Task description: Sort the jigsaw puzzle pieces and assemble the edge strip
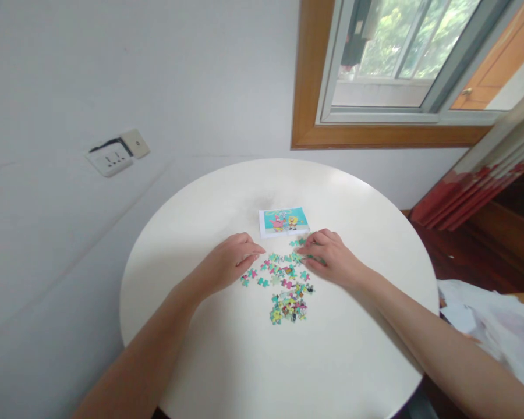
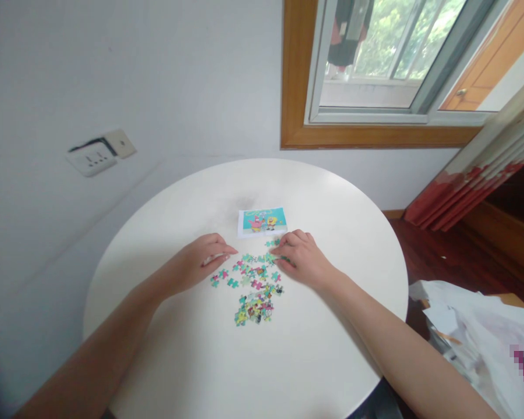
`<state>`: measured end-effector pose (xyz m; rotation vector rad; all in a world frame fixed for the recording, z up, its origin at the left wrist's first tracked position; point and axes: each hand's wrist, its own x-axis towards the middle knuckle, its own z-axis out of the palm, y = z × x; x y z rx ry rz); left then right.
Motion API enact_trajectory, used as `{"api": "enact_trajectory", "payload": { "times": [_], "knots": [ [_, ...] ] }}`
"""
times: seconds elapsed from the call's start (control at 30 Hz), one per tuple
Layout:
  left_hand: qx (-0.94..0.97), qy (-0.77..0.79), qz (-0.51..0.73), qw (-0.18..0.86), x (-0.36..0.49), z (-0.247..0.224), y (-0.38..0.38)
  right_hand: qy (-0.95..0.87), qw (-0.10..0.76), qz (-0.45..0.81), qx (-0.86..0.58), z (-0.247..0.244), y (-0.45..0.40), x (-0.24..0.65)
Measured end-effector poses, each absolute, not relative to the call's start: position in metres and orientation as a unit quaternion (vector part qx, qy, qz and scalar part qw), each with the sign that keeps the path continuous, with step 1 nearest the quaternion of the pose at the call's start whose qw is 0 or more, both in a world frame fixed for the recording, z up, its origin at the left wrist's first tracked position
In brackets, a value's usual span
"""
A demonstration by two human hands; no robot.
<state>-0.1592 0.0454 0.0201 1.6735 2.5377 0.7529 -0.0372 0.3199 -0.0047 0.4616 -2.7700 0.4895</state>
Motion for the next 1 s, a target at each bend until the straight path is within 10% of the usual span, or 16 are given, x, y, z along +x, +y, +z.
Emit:
{"api": "enact_trajectory", "payload": {
  "times": [1.0],
  "knots": [
    [0.551,0.795,0.238,0.091,-0.157,0.028,0.040,-0.945,0.119,0.220,0.210,-0.010,0.315,-0.038]
  ]
}}
